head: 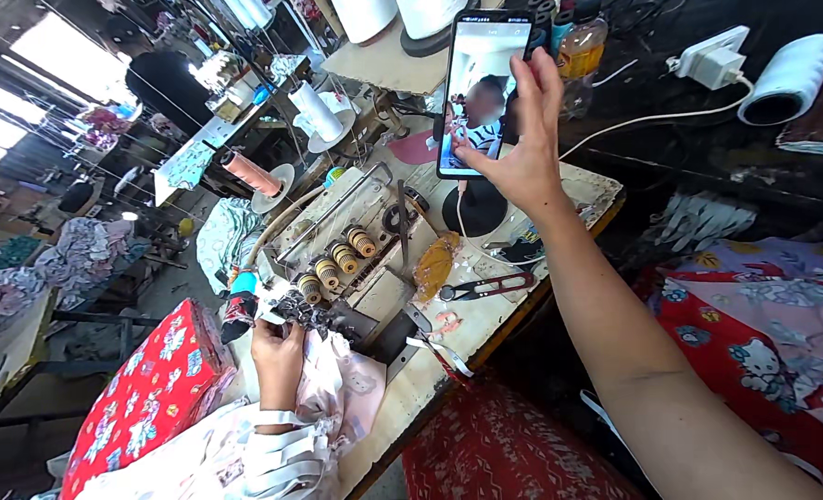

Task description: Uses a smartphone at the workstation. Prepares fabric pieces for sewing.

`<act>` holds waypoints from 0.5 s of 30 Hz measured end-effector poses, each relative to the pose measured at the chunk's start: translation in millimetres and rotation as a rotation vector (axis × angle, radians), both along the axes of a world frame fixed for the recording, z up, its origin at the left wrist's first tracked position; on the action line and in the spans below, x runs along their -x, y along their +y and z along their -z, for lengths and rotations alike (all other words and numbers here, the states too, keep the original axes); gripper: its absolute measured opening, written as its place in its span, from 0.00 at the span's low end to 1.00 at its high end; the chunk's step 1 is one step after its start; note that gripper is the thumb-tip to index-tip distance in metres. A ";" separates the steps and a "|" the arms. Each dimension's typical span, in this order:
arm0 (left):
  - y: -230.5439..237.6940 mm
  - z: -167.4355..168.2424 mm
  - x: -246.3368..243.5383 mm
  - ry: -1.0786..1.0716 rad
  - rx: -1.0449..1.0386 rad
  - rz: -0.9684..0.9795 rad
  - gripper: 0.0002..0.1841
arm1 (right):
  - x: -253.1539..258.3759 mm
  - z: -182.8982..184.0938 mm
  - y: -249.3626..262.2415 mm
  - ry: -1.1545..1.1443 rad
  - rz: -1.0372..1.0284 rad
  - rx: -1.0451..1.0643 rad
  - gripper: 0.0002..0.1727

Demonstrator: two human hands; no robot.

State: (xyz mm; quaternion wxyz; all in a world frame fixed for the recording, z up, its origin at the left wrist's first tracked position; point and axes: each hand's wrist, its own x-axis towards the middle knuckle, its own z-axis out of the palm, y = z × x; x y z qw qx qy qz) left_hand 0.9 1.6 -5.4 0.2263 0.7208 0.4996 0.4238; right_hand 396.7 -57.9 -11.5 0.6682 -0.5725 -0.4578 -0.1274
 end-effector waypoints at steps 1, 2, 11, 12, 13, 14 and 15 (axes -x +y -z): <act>-0.1 -0.2 0.1 0.002 0.001 0.003 0.28 | 0.0 0.4 1.4 -0.018 0.007 -0.001 0.55; -0.5 -0.6 0.0 0.005 0.001 0.003 0.28 | 0.1 1.1 2.8 -0.035 0.018 -0.001 0.56; -0.9 -0.7 0.7 0.031 0.005 -0.009 0.27 | 2.5 0.3 2.1 0.010 0.034 0.000 0.50; -0.4 -0.3 1.0 0.031 0.006 -0.009 0.27 | 2.3 0.6 2.3 0.012 0.033 -0.005 0.49; -0.3 -0.3 1.0 0.032 0.007 -0.009 0.28 | 1.8 0.8 2.6 0.013 0.031 -0.008 0.49; -0.3 -0.6 0.9 0.028 0.007 -0.007 0.28 | 1.3 0.6 2.8 0.012 0.031 -0.009 0.48; -0.2 -0.8 0.9 0.022 0.006 -0.005 0.28 | 1.0 0.3 2.9 0.013 0.031 -0.007 0.48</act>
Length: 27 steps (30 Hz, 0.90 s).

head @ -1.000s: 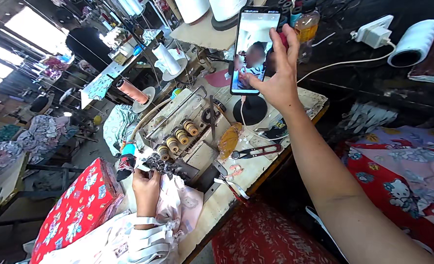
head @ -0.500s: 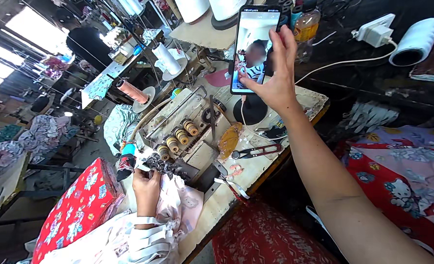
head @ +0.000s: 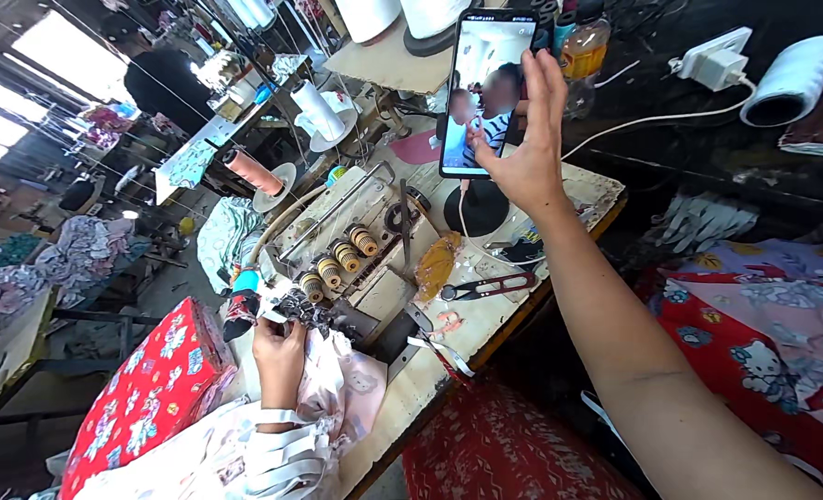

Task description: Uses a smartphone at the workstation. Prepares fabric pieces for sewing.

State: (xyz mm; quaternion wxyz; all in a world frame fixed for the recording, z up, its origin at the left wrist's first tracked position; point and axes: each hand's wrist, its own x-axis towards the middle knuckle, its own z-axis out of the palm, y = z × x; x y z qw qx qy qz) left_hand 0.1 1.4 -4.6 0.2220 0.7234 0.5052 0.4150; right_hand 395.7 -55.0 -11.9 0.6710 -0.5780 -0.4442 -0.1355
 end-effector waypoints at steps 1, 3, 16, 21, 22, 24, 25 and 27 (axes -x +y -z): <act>0.0 -0.1 -0.2 -0.003 0.000 0.001 0.28 | -0.1 -0.3 -0.3 0.005 -0.003 0.006 0.48; -0.4 -0.4 -0.8 -0.001 0.003 0.001 0.28 | -0.1 -0.2 -0.8 0.011 -0.011 0.007 0.48; -1.2 -1.1 -1.6 0.007 -0.002 -0.012 0.27 | -1.3 0.9 -2.4 0.056 -0.030 0.007 0.43; -1.1 -1.0 -1.0 0.012 -0.007 -0.011 0.28 | -0.7 2.2 -1.8 0.051 -0.028 -0.012 0.41; -0.8 -0.8 -0.5 0.018 -0.008 -0.009 0.28 | -0.4 2.4 -1.9 0.048 -0.029 -0.019 0.42; 0.0 -0.2 0.0 0.020 -0.004 -0.008 0.28 | 0.7 1.2 -3.1 0.049 -0.036 -0.016 0.45; 0.0 -0.3 -0.2 0.018 -0.002 -0.008 0.28 | 1.5 -0.1 -4.0 0.051 -0.037 -0.013 0.48; -0.3 -0.7 -0.7 0.016 -0.002 -0.011 0.28 | 2.5 -1.3 -4.7 0.043 -0.027 -0.005 0.53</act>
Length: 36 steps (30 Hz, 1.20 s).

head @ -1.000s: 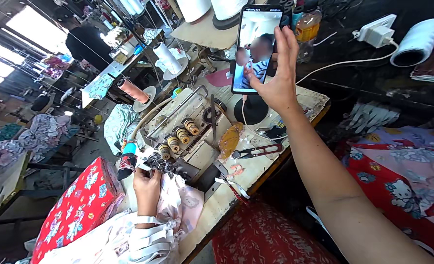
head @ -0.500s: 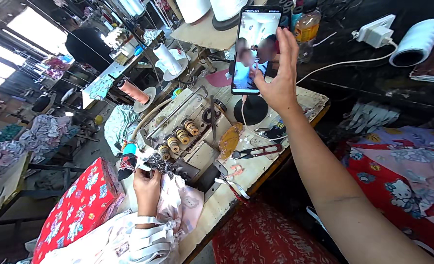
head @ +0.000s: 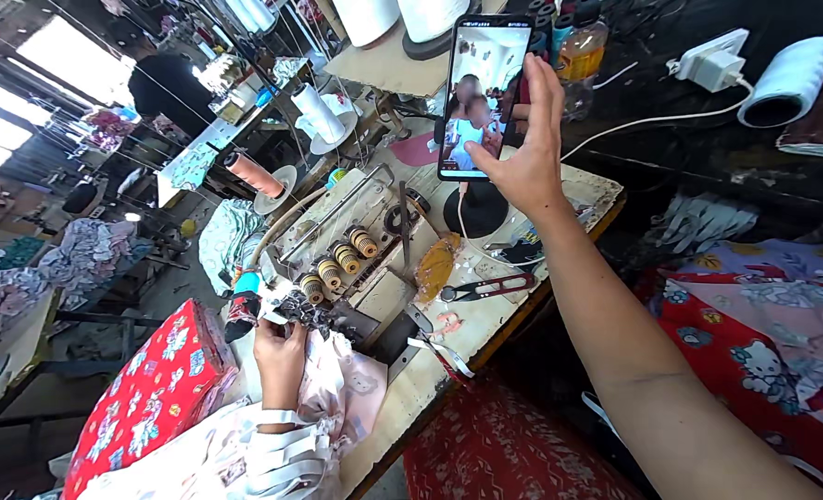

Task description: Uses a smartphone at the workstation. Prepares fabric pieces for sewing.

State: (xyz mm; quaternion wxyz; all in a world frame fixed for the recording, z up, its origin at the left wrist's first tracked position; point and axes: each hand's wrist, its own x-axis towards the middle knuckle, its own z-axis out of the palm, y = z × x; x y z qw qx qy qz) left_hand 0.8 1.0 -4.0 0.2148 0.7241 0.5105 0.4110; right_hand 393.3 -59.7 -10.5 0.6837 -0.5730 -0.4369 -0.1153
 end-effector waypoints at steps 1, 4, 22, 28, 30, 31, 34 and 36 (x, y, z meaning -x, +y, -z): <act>-0.4 -0.2 -0.3 0.000 0.002 -0.002 0.29 | 0.3 -0.2 0.2 0.001 0.004 -0.001 0.54; -1.3 -0.8 -1.1 -0.003 -0.001 -0.005 0.29 | 0.8 -1.0 0.8 0.008 0.021 0.015 0.54; -1.8 -1.4 -2.2 -0.010 0.003 -0.014 0.27 | -1.9 0.5 1.1 0.038 -0.004 0.015 0.46; -1.3 -1.1 -0.7 0.030 0.002 -0.021 0.27 | -2.5 0.0 0.5 0.057 -0.031 0.019 0.46; -2.0 -1.5 -1.2 0.023 0.004 -0.023 0.27 | -2.8 0.5 -0.2 0.055 -0.039 0.015 0.46; -2.4 -1.9 -1.6 0.022 0.004 -0.023 0.27 | -2.7 0.8 -0.9 0.048 -0.042 0.014 0.46; -1.9 -1.3 -1.8 0.018 -0.001 -0.016 0.27 | -1.9 3.3 -5.2 0.000 -0.044 0.040 0.52; -1.5 -1.0 -1.5 0.012 0.001 -0.012 0.27 | -2.1 5.9 -6.4 -0.026 -0.035 0.054 0.55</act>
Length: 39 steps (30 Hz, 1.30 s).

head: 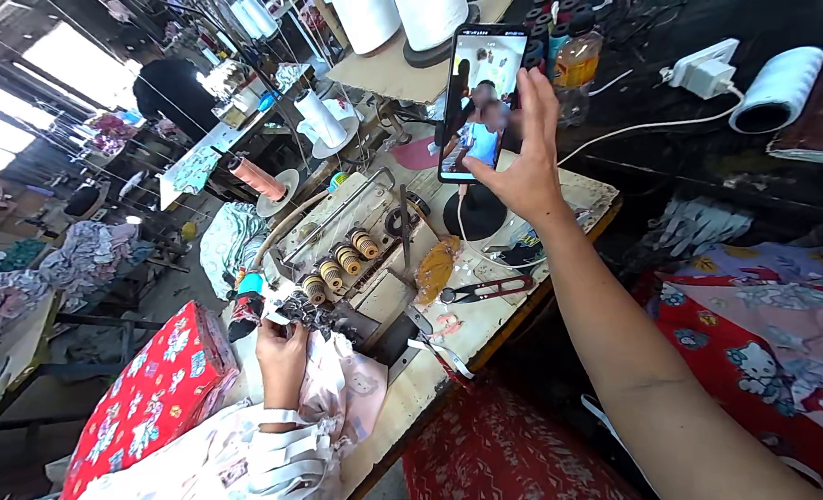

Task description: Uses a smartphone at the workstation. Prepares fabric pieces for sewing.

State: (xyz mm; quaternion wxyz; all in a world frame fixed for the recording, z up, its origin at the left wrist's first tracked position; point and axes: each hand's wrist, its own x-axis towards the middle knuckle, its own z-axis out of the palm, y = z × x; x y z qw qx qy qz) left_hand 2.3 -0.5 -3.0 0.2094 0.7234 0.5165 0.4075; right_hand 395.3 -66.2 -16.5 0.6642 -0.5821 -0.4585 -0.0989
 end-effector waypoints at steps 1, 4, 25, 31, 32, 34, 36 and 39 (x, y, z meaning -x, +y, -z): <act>0.3 0.2 0.3 -0.004 -0.001 0.002 0.27 | -0.2 0.5 -0.1 -0.001 0.002 0.006 0.56; 0.0 -0.1 0.3 0.002 -0.001 0.004 0.28 | -0.8 -0.5 -0.3 0.006 -0.003 0.013 0.56; 0.1 0.3 0.5 0.007 -0.007 -0.007 0.26 | 4.3 -2.2 6.6 -0.036 0.085 0.043 0.55; 0.5 0.0 0.8 0.003 -0.005 -0.008 0.26 | 4.3 -0.9 6.5 0.015 0.041 -0.004 0.52; 0.5 0.1 1.1 0.003 -0.004 -0.006 0.25 | 4.2 -0.9 6.6 0.018 0.041 -0.004 0.52; 0.5 0.5 1.0 -0.001 -0.009 -0.002 0.26 | 3.6 -1.3 6.3 0.013 0.047 -0.001 0.51; 0.9 0.9 1.0 -0.001 -0.010 -0.003 0.26 | 3.2 -1.5 6.0 0.007 0.052 -0.005 0.51; 0.8 0.5 0.9 -0.007 -0.008 0.001 0.27 | 2.8 -1.4 5.7 0.011 0.050 -0.006 0.51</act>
